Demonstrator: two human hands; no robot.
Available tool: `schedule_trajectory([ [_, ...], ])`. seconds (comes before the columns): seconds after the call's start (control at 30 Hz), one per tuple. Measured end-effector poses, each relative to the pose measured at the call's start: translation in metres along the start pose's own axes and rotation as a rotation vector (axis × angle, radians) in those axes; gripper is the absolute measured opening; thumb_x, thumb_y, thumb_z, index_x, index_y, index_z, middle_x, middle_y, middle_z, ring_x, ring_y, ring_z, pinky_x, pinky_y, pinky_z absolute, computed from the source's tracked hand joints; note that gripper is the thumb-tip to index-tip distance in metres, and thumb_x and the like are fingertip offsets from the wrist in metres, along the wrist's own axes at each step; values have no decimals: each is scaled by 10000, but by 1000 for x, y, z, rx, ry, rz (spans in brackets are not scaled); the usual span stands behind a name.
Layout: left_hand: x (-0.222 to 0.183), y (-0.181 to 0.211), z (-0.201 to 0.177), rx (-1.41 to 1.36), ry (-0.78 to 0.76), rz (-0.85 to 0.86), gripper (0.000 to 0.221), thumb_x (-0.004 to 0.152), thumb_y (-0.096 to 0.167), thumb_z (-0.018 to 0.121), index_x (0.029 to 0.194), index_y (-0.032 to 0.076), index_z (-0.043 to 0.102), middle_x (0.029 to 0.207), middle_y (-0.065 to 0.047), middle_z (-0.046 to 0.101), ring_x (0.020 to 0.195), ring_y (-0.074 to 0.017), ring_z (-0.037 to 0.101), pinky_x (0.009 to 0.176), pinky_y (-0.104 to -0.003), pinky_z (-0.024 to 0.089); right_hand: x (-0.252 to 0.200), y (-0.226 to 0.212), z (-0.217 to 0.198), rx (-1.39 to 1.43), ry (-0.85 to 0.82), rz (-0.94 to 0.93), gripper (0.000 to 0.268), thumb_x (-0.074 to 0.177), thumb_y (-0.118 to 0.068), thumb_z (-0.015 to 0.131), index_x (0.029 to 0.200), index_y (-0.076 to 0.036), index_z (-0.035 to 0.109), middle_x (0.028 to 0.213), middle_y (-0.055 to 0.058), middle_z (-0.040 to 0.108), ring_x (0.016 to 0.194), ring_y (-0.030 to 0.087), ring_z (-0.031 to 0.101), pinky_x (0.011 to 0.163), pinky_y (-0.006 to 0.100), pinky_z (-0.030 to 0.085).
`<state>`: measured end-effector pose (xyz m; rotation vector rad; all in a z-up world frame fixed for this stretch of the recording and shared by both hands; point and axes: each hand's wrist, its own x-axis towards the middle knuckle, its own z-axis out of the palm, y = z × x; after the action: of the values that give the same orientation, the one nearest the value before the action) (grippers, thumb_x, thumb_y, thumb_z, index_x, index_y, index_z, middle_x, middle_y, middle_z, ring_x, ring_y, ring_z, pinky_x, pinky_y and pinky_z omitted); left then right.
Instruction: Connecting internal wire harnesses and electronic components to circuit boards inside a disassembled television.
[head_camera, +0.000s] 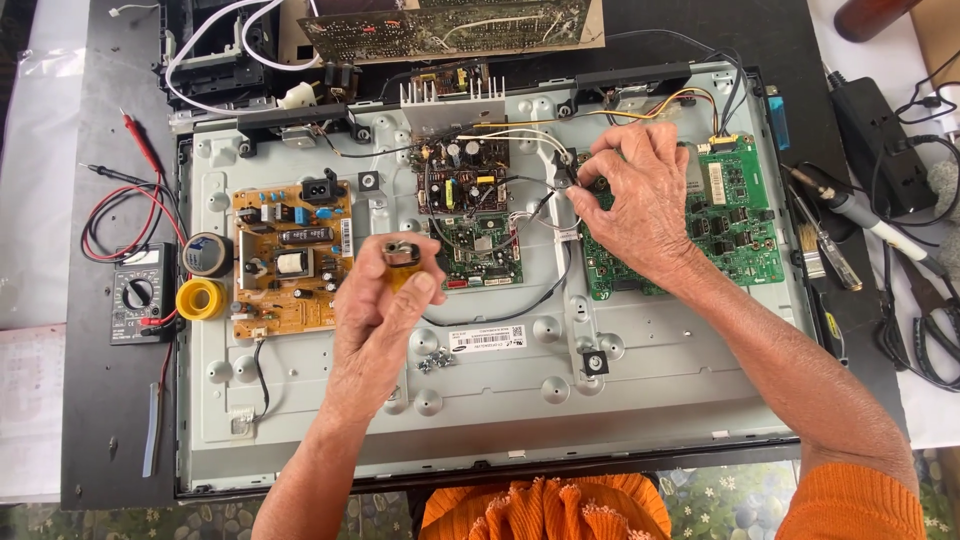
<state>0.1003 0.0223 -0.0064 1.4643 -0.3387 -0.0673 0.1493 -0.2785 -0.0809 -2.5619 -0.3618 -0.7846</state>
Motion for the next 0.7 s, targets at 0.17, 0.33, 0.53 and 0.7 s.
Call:
schedule_trajectory([
  [0.17,-10,13,-17,93,36,76,258,1030,211,572,1223,43,601,1037,-132,618,873,-156,617,787,-300,591,0,-1,-10,-8,-57,17,208,868,-165,858,980,-151,684,1107,6,557,1131,258,459,888,425,357],
  [0.33,-17,15,-39,202,82,70,289,1036,221,571,1253,32,593,945,-121,610,815,-162,614,677,-251,624,6,-14,-30,7,-44,0,282,894,-117,845,1131,-135,693,1142,27,550,1126,265,443,906,425,368],
  [0.53,-18,13,-48,255,111,81,238,1028,161,572,1202,2,606,934,-120,603,810,-135,615,750,-281,589,11,-25,-40,-77,-16,-133,319,878,-78,855,1139,-150,686,1134,27,564,1113,277,479,891,416,391],
  [0.7,-14,0,-39,211,48,95,231,1038,163,573,1210,25,640,884,-112,591,771,-156,586,740,-320,588,14,-11,-22,-58,8,-112,309,859,-75,870,1106,-139,695,1119,25,557,1103,269,481,857,408,412],
])
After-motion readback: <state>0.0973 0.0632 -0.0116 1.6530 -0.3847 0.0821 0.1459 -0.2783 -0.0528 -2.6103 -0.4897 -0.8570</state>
